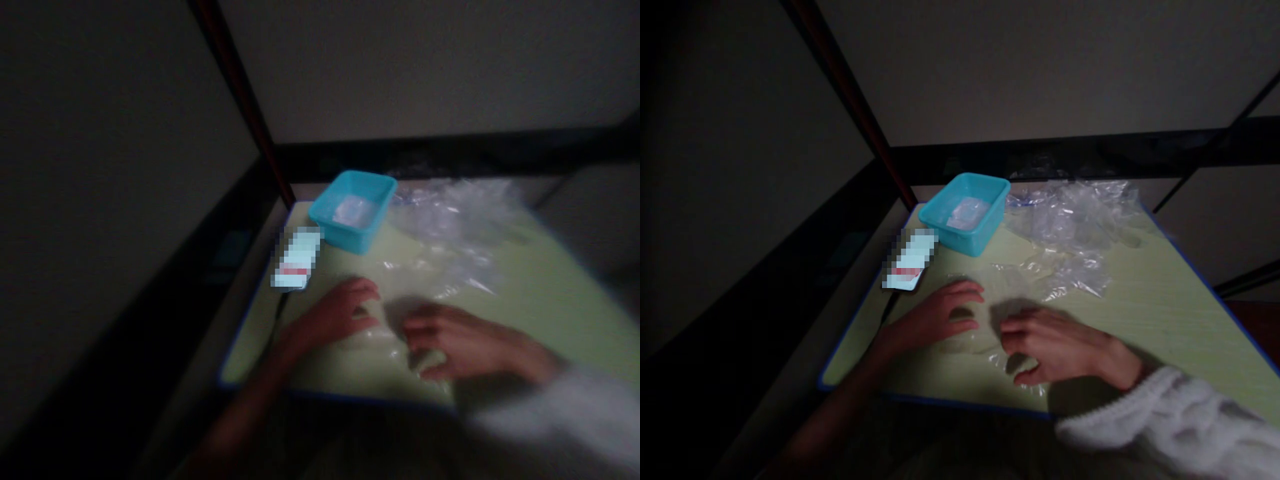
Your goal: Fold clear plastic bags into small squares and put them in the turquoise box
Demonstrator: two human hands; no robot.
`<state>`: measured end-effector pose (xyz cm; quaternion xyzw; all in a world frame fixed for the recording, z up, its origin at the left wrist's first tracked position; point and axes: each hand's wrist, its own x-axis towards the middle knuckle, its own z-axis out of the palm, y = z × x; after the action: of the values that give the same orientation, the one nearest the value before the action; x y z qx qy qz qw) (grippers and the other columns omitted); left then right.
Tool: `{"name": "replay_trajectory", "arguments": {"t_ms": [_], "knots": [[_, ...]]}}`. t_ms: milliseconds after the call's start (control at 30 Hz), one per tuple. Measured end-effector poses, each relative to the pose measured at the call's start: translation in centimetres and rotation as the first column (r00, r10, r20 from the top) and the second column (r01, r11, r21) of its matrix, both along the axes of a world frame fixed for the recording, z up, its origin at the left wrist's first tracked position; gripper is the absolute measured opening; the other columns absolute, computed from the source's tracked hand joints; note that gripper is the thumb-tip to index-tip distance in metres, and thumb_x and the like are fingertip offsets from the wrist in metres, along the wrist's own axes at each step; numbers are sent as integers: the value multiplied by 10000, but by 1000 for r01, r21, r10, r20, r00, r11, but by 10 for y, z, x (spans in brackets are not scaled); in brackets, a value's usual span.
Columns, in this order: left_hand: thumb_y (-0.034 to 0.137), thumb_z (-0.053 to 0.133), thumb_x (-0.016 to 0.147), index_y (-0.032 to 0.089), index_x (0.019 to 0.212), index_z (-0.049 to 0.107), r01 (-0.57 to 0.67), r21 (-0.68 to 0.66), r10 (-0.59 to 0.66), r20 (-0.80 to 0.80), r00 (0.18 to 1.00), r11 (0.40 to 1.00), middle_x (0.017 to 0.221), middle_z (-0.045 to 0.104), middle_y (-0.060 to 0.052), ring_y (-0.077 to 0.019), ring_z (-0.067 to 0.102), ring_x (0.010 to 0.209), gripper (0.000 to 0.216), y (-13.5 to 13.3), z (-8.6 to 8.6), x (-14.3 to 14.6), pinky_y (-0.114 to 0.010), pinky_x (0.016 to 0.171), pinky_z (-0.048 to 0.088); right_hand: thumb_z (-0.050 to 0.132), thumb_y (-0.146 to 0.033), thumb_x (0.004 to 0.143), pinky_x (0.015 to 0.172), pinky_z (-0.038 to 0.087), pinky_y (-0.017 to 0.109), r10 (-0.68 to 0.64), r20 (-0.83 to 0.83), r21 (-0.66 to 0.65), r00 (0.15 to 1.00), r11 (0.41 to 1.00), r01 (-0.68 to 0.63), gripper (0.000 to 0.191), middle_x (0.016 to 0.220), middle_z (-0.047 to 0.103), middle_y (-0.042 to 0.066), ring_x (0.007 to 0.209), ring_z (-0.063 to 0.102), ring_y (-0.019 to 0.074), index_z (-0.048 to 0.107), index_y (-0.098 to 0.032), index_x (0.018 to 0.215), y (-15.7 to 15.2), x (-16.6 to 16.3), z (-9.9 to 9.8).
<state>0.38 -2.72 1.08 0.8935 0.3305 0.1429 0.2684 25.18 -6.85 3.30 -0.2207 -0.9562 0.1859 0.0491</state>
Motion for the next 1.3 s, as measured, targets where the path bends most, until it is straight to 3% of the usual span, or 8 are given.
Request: {"name": "replay_trajectory", "arguments": {"t_ms": [100, 233, 367, 533, 800, 1033, 1167, 1300], "knots": [[273, 663, 805, 173, 988, 615, 72, -153, -70, 23, 997, 986, 1098, 602, -65, -193, 562, 1055, 213, -13, 3, -16, -320, 940, 430, 651, -230, 754, 852, 442, 363, 28, 37, 7, 999, 1000, -28, 116, 933, 646, 63, 926, 581, 221, 654, -181, 859, -11, -7, -3], [327, 781, 681, 185, 1033, 614, 17, -229, -13, 19, 1000, 973, 1153, 580, -71, -221, 544, 1093, 414, -27, 1, -24, -350, 963, 424, 575, -111, 760, 808, 440, 331, 14, 37, -41, 999, 999, -12, 90, 813, 645, 42, 820, 587, 184, 627, -182, 745, -7, -5, -6], [343, 830, 597, 198, 1223, 540, -60, -236, 62, 1, 998, 970, 1294, 525, -94, -272, 469, 1216, 704, -33, -5, -25, -411, 1037, 369, 498, -115, 823, 680, 444, 271, -168, -66, -174, 984, 973, 155, 131, 774, 642, 28, 740, 594, 157, 607, -188, 816, 5, 1, 0], [143, 599, 788, 211, 1327, 431, -182, -259, 199, 41, 979, 949, 1184, 603, -64, -205, 571, 1085, 569, -32, -16, -17, -385, 984, 434, 440, -186, 874, 582, 434, 262, -477, -160, -199, 864, 873, 445, 124, 743, 633, 31, 634, 589, 157, 561, -187, 852, 19, 13, -1], [189, 603, 805, 190, 1323, 418, -285, 68, 286, -7, 958, 956, 1381, 470, -99, -245, 421, 1289, 550, -34, -9, -8, -420, 1086, 355, 441, -276, 908, 536, 464, 257, -642, -435, -45, 631, 715, 697, 172, 821, 670, 61, 705, 625, 184, 587, -184, 915, 29, 27, -9], [328, 534, 891, 217, 1368, 369, -45, 135, 51, -44, 998, 990, 1459, 385, -80, -220, 330, 1357, 517, -51, -2, -7, -393, 1114, 308, 411, -237, 938, 673, 503, 284, -256, -389, 82, 885, 947, 310, 213, 841, 689, 77, 752, 652, 185, 616, -178, 938, 17, 11, -2], [492, 554, 853, 155, 1430, 263, 199, 127, -188, -88, 978, 972, 1517, 268, -120, -234, 195, 1416, 728, -49, -11, 13, -381, 1158, 200, 396, -214, 929, 670, 501, 303, -359, -343, 100, 868, 905, 414, 236, 846, 684, 93, 752, 652, 202, 626, -162, 935, 24, 14, -10], [578, 486, 853, 136, 1437, 248, 260, 138, -246, -112, 963, 956, 1524, 240, -135, -240, 140, 1428, 770, -42, -24, 23, -399, 1168, 122, 432, -250, 915, 698, 501, 322, -424, -296, 150, 856, 864, 480, 218, 874, 664, 100, 810, 639, 222, 632, -167, 896, 39, 31, -19]]}}
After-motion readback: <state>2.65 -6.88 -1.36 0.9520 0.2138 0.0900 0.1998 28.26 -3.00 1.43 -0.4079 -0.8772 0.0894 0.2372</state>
